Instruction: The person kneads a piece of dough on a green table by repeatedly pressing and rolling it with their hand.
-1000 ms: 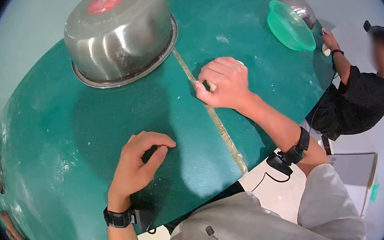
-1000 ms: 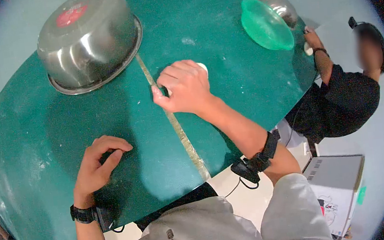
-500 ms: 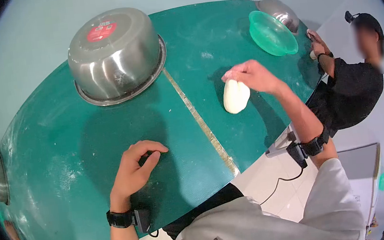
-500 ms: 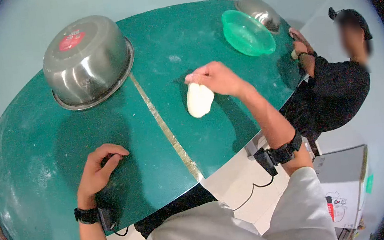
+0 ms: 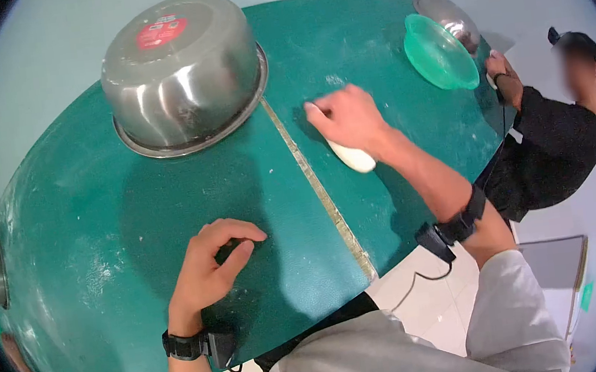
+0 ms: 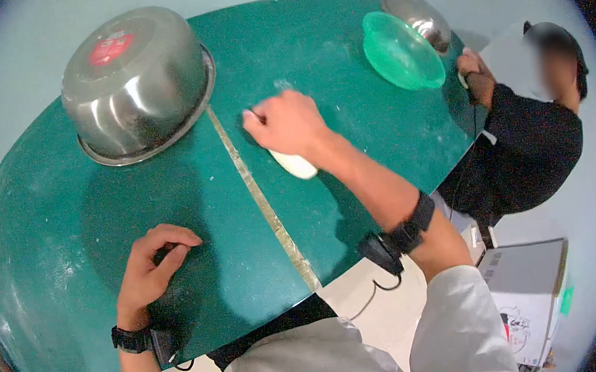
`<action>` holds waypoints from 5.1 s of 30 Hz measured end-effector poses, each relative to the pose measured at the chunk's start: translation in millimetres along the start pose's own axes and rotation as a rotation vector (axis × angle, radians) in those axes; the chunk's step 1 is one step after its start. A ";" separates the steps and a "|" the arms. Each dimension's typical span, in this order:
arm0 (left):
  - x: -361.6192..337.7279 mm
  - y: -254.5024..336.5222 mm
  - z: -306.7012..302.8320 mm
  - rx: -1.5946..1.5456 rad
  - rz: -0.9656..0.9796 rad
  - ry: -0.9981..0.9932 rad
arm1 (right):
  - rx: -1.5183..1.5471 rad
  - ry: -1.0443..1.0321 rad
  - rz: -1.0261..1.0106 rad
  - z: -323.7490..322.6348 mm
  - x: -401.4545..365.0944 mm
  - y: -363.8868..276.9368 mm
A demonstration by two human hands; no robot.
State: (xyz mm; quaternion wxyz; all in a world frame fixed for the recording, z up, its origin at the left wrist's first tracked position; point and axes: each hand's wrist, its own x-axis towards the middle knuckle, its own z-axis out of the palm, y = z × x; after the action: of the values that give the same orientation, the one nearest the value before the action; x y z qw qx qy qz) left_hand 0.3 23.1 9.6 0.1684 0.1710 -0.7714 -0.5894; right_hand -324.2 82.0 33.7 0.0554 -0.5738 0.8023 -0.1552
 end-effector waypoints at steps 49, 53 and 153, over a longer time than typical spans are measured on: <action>-0.3 2.1 -0.2 0.054 0.010 0.005 | 0.126 0.470 0.046 13.9 -25.4 31.6; 1.0 -1.6 -1.2 0.040 0.004 -0.014 | 0.248 0.409 -0.049 -3.7 -59.0 30.1; 0.5 -0.3 2.5 0.161 0.076 0.041 | -0.083 0.359 -0.214 26.1 -2.9 5.4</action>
State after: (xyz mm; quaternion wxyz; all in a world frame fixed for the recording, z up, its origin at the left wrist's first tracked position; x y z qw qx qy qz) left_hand -1.3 25.0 8.7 0.1919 0.1665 -0.8185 -0.5152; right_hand -321.2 81.5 7.1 -0.1291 -0.6208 0.7393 -0.2266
